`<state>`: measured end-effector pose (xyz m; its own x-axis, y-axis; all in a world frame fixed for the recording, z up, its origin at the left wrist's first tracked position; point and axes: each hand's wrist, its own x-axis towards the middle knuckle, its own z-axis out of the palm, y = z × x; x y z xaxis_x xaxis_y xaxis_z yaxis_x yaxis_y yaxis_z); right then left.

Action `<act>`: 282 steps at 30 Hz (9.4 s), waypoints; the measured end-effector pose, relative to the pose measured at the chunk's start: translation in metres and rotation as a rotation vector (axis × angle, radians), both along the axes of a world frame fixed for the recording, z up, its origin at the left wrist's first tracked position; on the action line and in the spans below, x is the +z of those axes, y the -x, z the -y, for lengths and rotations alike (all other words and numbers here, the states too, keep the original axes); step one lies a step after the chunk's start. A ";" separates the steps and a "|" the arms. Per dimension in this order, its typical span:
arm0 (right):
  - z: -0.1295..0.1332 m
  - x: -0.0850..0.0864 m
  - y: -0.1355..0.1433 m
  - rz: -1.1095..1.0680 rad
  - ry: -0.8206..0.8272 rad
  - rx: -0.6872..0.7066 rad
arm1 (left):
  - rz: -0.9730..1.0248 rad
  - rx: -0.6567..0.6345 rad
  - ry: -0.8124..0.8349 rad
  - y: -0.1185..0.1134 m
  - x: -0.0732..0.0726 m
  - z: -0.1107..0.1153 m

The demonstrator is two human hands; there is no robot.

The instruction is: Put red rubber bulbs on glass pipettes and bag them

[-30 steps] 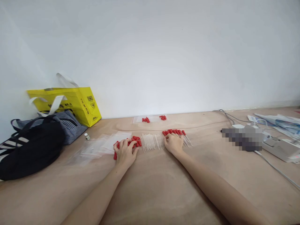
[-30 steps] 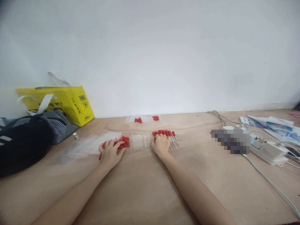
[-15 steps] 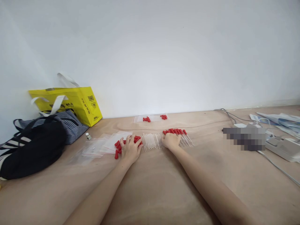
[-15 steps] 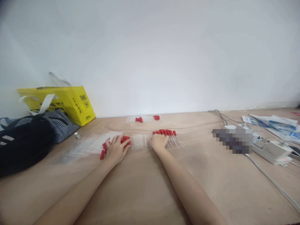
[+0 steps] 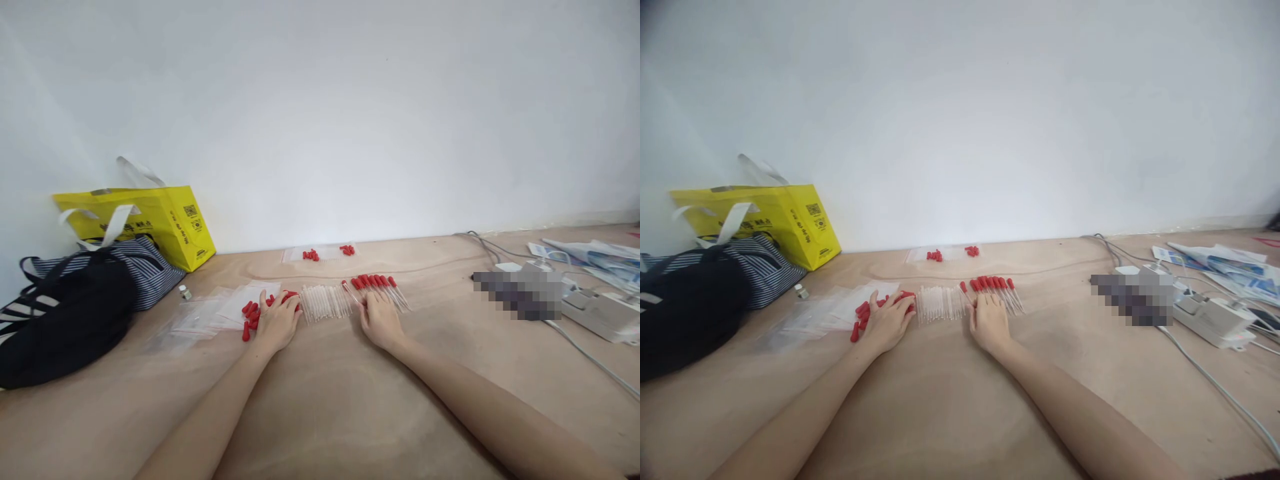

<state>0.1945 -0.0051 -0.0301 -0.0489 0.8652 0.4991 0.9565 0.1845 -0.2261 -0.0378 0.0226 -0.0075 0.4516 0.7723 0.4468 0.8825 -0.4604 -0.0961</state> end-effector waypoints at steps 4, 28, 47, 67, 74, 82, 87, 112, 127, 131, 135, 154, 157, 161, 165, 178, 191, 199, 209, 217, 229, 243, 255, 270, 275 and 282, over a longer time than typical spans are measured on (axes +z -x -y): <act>0.010 -0.016 -0.021 -0.097 -0.091 0.162 | -0.007 -0.023 -0.014 -0.001 0.002 0.001; 0.018 -0.013 -0.017 -0.249 -0.026 0.372 | 0.425 -0.433 0.167 -0.029 -0.012 0.043; 0.032 -0.002 0.008 -0.163 0.063 0.510 | 0.310 -0.240 0.131 -0.033 -0.006 0.048; 0.034 0.006 -0.001 0.044 -0.028 0.623 | 0.320 -0.363 0.175 -0.037 -0.006 0.056; 0.039 0.004 0.006 -0.015 -0.001 0.609 | 0.284 -0.394 0.188 -0.039 -0.005 0.059; 0.037 0.002 0.012 -0.040 0.010 0.637 | 0.261 -0.401 0.190 -0.039 -0.006 0.059; 0.033 0.005 0.009 -0.053 0.064 0.646 | 0.300 -0.350 0.186 -0.040 -0.004 0.057; 0.010 0.009 -0.004 -0.020 -0.068 0.137 | 0.259 0.066 -0.017 -0.006 0.007 0.029; -0.025 0.002 0.000 -0.026 -0.001 -0.234 | 0.143 0.144 -0.189 0.010 -0.007 0.003; -0.023 0.007 0.008 -0.012 0.030 -0.233 | 0.138 0.158 -0.193 0.009 -0.007 0.001; -0.024 0.013 0.024 0.015 0.129 -0.225 | 0.107 0.151 -0.213 0.008 -0.006 0.001; -0.016 0.020 0.039 0.068 0.187 -0.185 | 0.345 0.014 -0.288 0.008 0.015 0.029; 0.003 0.011 0.024 0.070 0.076 0.001 | 0.330 -0.155 -0.092 0.000 0.014 0.037; 0.027 -0.007 -0.004 -0.119 -0.004 0.332 | 0.255 -0.313 0.141 -0.011 0.007 0.044; 0.040 -0.011 -0.019 -0.260 0.074 0.548 | 0.260 -0.310 0.230 -0.017 0.002 0.048; 0.040 -0.005 -0.009 -0.173 0.124 0.485 | 0.315 -0.217 0.220 -0.032 -0.009 0.048; 0.052 -0.002 0.014 -0.235 0.128 0.510 | 0.505 -0.185 0.276 -0.039 -0.007 0.054; 0.051 0.009 0.000 0.057 0.036 0.535 | 0.413 -0.258 0.290 -0.037 -0.007 0.059; 0.053 0.009 -0.001 0.055 -0.016 0.615 | 0.317 -0.425 0.297 -0.036 -0.005 0.067; 0.054 0.005 0.009 -0.012 0.015 0.583 | 0.333 -0.396 0.253 -0.037 -0.005 0.068; 0.043 0.009 0.010 -0.053 0.034 0.560 | 0.333 -0.298 0.185 -0.037 0.000 0.059; 0.048 0.000 0.004 -0.160 0.078 0.494 | 0.332 -0.342 0.125 -0.030 -0.002 0.058; 0.021 0.015 -0.017 -0.021 -0.002 0.232 | 0.266 -0.075 0.036 -0.017 0.001 0.038; -0.026 0.007 0.017 -0.026 -0.004 -0.253 | 0.159 0.133 0.014 -0.009 -0.005 0.022; -0.022 0.007 0.021 -0.001 0.014 -0.221 | 0.146 0.186 -0.020 -0.009 -0.004 0.021; -0.024 0.006 0.022 0.019 0.085 -0.270 | 0.159 0.205 -0.012 -0.011 -0.004 0.020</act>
